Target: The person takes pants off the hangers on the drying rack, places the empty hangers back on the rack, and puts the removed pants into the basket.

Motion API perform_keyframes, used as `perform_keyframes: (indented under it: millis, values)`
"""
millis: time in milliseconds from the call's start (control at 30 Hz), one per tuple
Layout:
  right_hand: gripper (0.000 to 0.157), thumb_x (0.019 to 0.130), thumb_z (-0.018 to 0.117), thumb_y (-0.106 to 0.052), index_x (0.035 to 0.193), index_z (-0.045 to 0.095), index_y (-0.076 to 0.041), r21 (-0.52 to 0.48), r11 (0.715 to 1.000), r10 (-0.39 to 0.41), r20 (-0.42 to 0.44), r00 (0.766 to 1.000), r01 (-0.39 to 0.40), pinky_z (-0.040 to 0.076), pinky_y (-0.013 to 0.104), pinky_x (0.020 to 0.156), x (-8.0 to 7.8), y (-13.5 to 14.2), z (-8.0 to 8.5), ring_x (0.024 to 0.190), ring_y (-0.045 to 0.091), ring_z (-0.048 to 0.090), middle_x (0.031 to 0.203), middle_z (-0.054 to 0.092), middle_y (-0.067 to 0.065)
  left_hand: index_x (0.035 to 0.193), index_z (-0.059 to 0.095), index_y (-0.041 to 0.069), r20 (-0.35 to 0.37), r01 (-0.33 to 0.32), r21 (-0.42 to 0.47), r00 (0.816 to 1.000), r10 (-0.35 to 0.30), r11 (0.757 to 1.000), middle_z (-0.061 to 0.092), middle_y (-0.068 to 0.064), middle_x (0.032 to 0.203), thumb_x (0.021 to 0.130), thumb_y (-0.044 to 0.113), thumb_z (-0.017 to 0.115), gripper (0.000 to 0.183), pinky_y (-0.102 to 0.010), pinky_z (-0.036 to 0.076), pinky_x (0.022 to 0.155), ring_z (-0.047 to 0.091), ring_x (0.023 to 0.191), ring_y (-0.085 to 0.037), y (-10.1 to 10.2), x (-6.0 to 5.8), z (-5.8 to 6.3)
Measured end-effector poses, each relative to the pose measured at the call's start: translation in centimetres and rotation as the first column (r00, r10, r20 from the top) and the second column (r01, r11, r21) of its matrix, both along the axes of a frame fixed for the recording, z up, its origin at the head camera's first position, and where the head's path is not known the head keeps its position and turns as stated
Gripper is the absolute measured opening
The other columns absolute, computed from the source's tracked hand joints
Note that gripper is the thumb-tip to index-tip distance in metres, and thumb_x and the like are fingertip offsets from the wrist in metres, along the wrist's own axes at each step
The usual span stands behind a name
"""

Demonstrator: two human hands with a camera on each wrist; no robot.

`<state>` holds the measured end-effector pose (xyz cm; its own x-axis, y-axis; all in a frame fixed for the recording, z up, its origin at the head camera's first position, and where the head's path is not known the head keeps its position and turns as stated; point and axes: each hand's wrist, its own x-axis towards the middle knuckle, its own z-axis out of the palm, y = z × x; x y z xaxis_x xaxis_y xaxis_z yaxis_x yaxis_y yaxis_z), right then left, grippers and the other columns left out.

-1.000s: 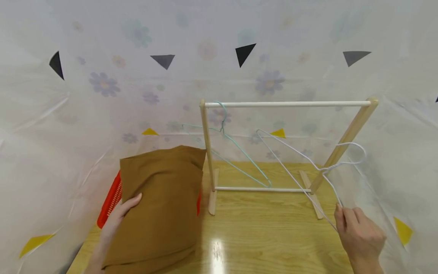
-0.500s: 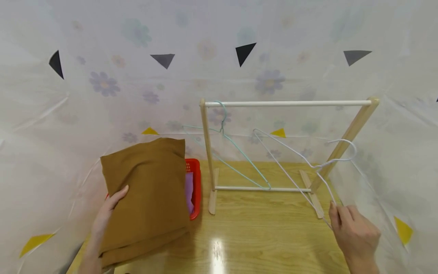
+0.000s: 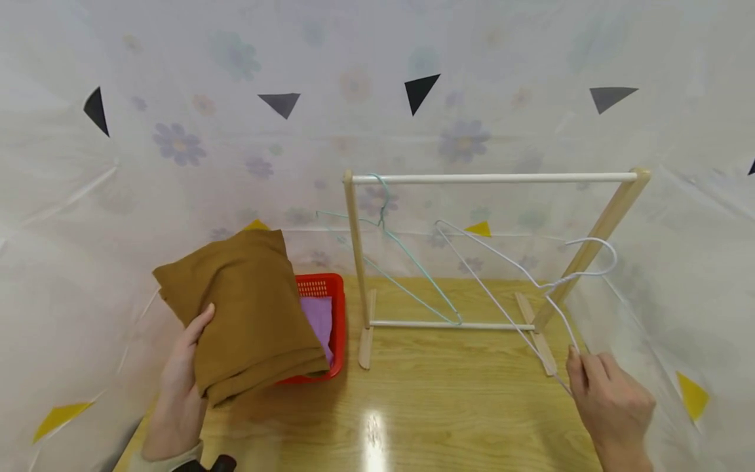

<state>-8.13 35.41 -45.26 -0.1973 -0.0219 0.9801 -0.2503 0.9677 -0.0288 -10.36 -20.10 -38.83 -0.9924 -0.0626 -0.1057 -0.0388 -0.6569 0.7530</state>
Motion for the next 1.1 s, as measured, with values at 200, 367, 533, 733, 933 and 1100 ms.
perform_keyframes:
  millis: [200, 367, 533, 733, 933, 1100]
  values:
    - [0.063, 0.108, 0.052, -0.037, 0.059, 0.050, 0.003, 0.002, 1.000, -0.001, 0.008, 1.000, 0.001, 0.010, 0.037, 0.035, 0.1, 0.1, 0.0, 0.035, 0.035, 0.027, 0.052, 0.045, 0.018, 0.135, 0.051, 0.024, -0.100, 0.006, 0.191, 0.995, 0.014, 0.981, 0.070, 0.007, 0.117, 0.110, 0.018, 0.052, 0.026, -0.025, 0.061, 0.091, 0.074, 0.101, -0.010, 0.0, -0.7, -0.7]
    - [0.063, 0.108, 0.051, -0.037, 0.059, 0.050, 0.003, 0.002, 1.000, -0.004, 0.017, 1.000, 0.004, 0.009, 0.035, 0.035, 0.2, 0.1, -0.1, 0.034, 0.034, 0.027, 0.052, 0.044, 0.018, 0.134, 0.052, 0.022, -0.134, -0.007, 0.243, 0.990, 0.040, 0.970, 0.070, 0.006, 0.119, 0.111, 0.015, 0.051, 0.025, -0.026, 0.061, 0.094, 0.073, 0.106, -0.011, 0.1, -1.6, -1.3]
    - [0.062, 0.108, 0.052, -0.036, 0.060, 0.049, 0.003, -0.002, 1.000, 0.000, 0.005, 1.000, 0.000, 0.008, 0.036, 0.035, 0.1, 0.1, 0.0, 0.035, 0.034, 0.026, 0.052, 0.043, 0.017, 0.133, 0.051, 0.023, -0.116, -0.035, 0.260, 0.991, 0.067, 0.965, 0.071, 0.005, 0.117, 0.111, 0.016, 0.051, 0.023, -0.026, 0.060, 0.093, 0.073, 0.107, -0.011, 0.0, -2.4, -1.9]
    - [0.062, 0.108, 0.052, -0.035, 0.059, 0.049, 0.003, -0.003, 1.000, -0.001, 0.008, 1.000, 0.001, 0.009, 0.036, 0.035, 0.0, 0.2, -0.1, 0.035, 0.034, 0.027, 0.051, 0.043, 0.017, 0.129, 0.054, 0.024, -0.084, -0.058, 0.307, 0.993, 0.088, 0.950, 0.072, 0.005, 0.116, 0.110, 0.013, 0.053, 0.022, -0.029, 0.059, 0.092, 0.072, 0.106, -0.012, -0.2, -3.0, -2.7]
    - [0.062, 0.108, 0.052, -0.035, 0.060, 0.050, 0.003, 0.001, 1.000, -0.001, 0.025, 1.000, 0.001, 0.009, 0.034, 0.035, -0.1, 0.5, -0.3, 0.035, 0.033, 0.027, 0.051, 0.043, 0.017, 0.134, 0.049, 0.026, -0.020, -0.085, 0.300, 0.995, 0.096, 0.950, 0.068, 0.007, 0.121, 0.110, 0.018, 0.053, 0.025, -0.031, 0.055, 0.097, 0.067, 0.112, -0.010, -0.4, -3.4, -2.8]
    - [0.062, 0.108, 0.052, -0.036, 0.060, 0.050, 0.003, 0.009, 1.000, 0.003, 0.043, 0.999, -0.003, 0.010, 0.033, 0.034, -0.1, 0.8, -0.6, 0.035, 0.031, 0.025, 0.050, 0.043, 0.016, 0.135, 0.047, 0.023, -0.015, -0.109, 0.313, 0.993, 0.120, 0.943, 0.065, 0.008, 0.124, 0.111, 0.020, 0.051, 0.024, -0.030, 0.049, 0.101, 0.063, 0.117, -0.009, -0.4, -4.0, -3.2]
